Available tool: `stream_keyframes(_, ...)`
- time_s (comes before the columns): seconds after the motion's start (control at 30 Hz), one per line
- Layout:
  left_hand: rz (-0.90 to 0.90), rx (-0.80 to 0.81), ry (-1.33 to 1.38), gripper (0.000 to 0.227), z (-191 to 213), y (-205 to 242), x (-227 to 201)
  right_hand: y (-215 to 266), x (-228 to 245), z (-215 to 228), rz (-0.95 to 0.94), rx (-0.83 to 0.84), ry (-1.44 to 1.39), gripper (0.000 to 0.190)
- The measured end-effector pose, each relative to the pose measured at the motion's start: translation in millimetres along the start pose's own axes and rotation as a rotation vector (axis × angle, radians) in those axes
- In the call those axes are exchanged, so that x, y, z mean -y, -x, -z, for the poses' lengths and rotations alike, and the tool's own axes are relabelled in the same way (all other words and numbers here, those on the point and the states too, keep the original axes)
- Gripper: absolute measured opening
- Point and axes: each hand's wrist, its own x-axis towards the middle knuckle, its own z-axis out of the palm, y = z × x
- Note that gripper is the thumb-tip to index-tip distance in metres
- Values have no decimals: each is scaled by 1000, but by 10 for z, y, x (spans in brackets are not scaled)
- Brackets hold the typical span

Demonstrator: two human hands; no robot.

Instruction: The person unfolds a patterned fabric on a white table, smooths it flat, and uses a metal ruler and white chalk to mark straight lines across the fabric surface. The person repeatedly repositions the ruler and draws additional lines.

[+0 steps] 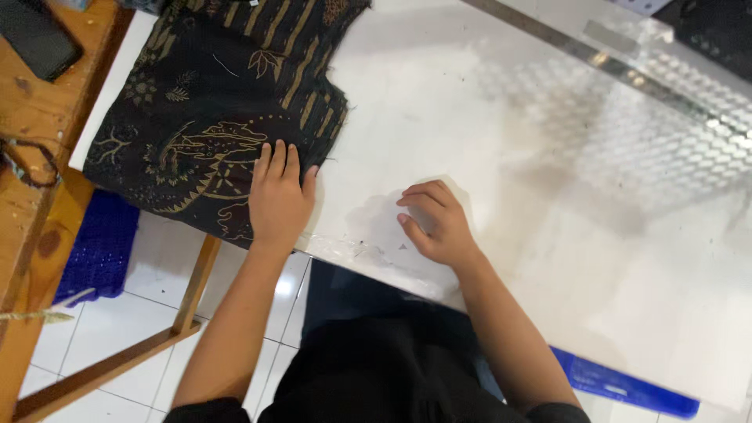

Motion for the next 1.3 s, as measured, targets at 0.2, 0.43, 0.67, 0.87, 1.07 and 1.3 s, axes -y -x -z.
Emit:
stream_keyframes(0.2, 54, 46, 48, 35, 76, -73, 15, 122, -43, -58, 7, -49, -1, 16)
stream_keyframes(0.43, 585, 301, 161, 45, 323, -167, -48, 113, 39, 3, -9, -42, -18, 16)
stream_keyframes(0.67, 203, -88, 614, 29, 69, -37, 166, 88, -4, -41, -54, -29, -43, 17)
stream_keyframes(0.87, 398, -155, 749, 22, 78, -17, 223, 99, -8, -52, -85, -37, -58, 15)
stream_keyframes(1.07, 555, 6, 729, 39, 303, -106, 387, 110, -9, -57, -89, -48, -37, 13)
stream_keyframes(1.3, 307, -208, 614, 27, 318, -147, 358, 109, 54, -119, -48, -21, 67, 13)
